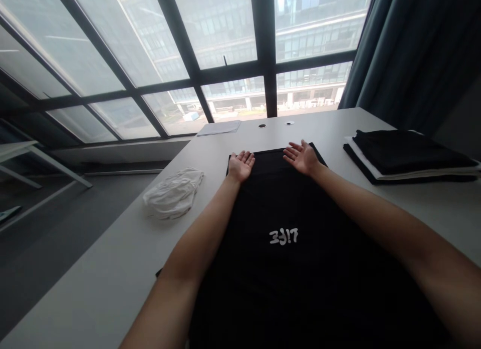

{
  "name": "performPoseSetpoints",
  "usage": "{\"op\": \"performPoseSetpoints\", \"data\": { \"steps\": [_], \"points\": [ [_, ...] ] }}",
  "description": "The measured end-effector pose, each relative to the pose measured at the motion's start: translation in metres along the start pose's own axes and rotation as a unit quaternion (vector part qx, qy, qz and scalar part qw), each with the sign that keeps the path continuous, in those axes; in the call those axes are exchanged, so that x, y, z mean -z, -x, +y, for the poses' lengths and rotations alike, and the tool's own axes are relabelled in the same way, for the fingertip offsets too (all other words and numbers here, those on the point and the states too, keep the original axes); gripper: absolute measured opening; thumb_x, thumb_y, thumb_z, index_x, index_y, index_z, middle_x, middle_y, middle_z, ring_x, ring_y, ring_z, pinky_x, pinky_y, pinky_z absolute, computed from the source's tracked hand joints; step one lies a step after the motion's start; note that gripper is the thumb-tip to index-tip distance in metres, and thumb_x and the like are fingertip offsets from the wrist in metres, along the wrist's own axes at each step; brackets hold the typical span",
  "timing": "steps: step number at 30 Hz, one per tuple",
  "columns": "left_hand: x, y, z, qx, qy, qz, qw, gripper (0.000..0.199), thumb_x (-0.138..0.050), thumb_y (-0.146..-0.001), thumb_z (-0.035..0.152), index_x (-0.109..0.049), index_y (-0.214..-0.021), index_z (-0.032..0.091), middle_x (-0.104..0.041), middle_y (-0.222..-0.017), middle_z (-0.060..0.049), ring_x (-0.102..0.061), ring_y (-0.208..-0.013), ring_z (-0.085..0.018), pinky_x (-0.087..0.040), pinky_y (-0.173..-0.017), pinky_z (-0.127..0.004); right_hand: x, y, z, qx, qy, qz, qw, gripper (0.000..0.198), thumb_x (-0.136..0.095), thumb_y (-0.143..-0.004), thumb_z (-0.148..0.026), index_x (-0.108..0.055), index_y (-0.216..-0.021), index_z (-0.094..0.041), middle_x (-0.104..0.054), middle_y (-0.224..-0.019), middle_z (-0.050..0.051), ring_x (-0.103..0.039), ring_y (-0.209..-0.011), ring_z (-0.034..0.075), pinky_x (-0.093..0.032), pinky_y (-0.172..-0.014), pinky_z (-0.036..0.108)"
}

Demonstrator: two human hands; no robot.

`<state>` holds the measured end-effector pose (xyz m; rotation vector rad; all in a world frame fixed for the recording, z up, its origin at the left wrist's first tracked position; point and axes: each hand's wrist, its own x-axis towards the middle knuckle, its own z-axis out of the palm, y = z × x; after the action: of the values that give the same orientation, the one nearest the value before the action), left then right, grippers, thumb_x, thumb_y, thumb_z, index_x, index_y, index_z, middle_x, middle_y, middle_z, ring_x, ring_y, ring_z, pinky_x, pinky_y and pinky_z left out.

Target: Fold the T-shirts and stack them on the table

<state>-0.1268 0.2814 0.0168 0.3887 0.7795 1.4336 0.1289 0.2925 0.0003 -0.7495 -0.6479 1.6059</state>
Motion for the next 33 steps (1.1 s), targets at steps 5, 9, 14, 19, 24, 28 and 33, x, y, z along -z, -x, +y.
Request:
{"op": "performPoseSetpoints", "data": {
  "steps": [5,9,14,19,24,28,33],
  "points": [
    [0.017,0.041,-0.015,0.117,-0.085,0.000,0.990,0.048,-0.032,-0.108,0.048,-0.055,-0.137,0.017,-0.059,-0.140,-0.022,-0.066,-0.123,-0.031,-0.064,-0.087,-0.039,-0.004,0.053,0.020,-0.161,0.052,-0.094,0.981,0.038,-0.040,-0.105,-0.048,-0.056,-0.126,-0.021,-0.059,-0.138,0.017,-0.065,-0.119,0.027,-0.061,-0.093,0.048],
    [0.052,0.058,0.021,0.035,-0.099,0.084,0.991,0.042,-0.027,-0.110,0.037,-0.058,-0.131,0.018,-0.062,-0.136,-0.021,-0.071,-0.115,-0.028,-0.065,-0.082,-0.037,0.041,0.059,-0.015,-0.078,0.059,0.054,0.994,0.024,-0.042,-0.104,-0.031,-0.056,-0.121,-0.022,-0.062,-0.129,0.015,-0.069,-0.107,0.023,-0.064,-0.089,0.043],
    [0.053,0.084,0.034,-0.067,-0.168,0.121,0.976,0.027,-0.045,-0.104,0.023,-0.066,-0.120,0.019,-0.065,-0.133,-0.016,-0.065,-0.125,-0.026,-0.059,-0.098,-0.036,0.056,0.081,-0.041,0.000,0.048,0.122,0.991,0.021,-0.045,-0.098,-0.022,-0.061,-0.111,-0.021,-0.065,-0.117,0.013,-0.069,-0.102,0.020,-0.061,-0.097,0.039],
    [0.037,0.137,-0.028,-0.155,-0.498,-0.101,0.847,0.024,-0.065,-0.093,0.030,-0.073,-0.115,0.023,-0.059,-0.148,-0.012,-0.033,-0.153,-0.031,-0.023,-0.127,-0.047,0.015,0.145,0.000,-0.100,0.061,-0.071,0.991,0.024,-0.048,-0.102,-0.034,-0.065,-0.109,-0.020,-0.068,-0.118,0.013,-0.069,-0.113,0.024,-0.059,-0.101,0.044],
    [0.044,0.175,-0.063,-0.174,-0.799,-0.220,0.532,0.063,-0.055,-0.097,0.054,-0.048,-0.153,0.026,-0.026,-0.169,-0.008,-0.013,-0.158,-0.033,-0.002,-0.126,-0.057,0.015,0.172,0.025,-0.124,0.131,-0.155,0.971,0.018,-0.064,-0.091,-0.018,-0.067,-0.109,-0.019,-0.069,-0.121,0.013,-0.070,-0.113,0.025,-0.057,-0.104,0.046],
    [0.057,0.181,-0.037,-0.170,-0.841,-0.194,0.476,0.064,-0.040,-0.102,0.056,-0.040,-0.159,0.025,-0.027,-0.169,-0.009,-0.018,-0.158,-0.030,-0.012,-0.126,-0.052,0.042,0.165,0.011,0.076,0.244,0.037,0.966,0.017,-0.064,-0.082,-0.015,-0.070,-0.097,-0.022,-0.071,-0.110,0.010,-0.070,-0.108,0.027,-0.055,-0.104,0.055],
    [0.086,0.189,-0.004,-0.148,-0.877,-0.140,0.436,0.066,-0.041,-0.102,0.051,-0.038,-0.160,0.019,-0.023,-0.169,-0.013,-0.017,-0.158,-0.033,-0.015,-0.125,-0.054,0.061,0.188,0.003,0.256,0.525,0.001,0.812,0.028,-0.057,-0.081,-0.019,-0.075,-0.102,-0.025,-0.070,-0.119,0.010,-0.062,-0.121,0.031,-0.042,-0.116,0.055]
  ]
}}
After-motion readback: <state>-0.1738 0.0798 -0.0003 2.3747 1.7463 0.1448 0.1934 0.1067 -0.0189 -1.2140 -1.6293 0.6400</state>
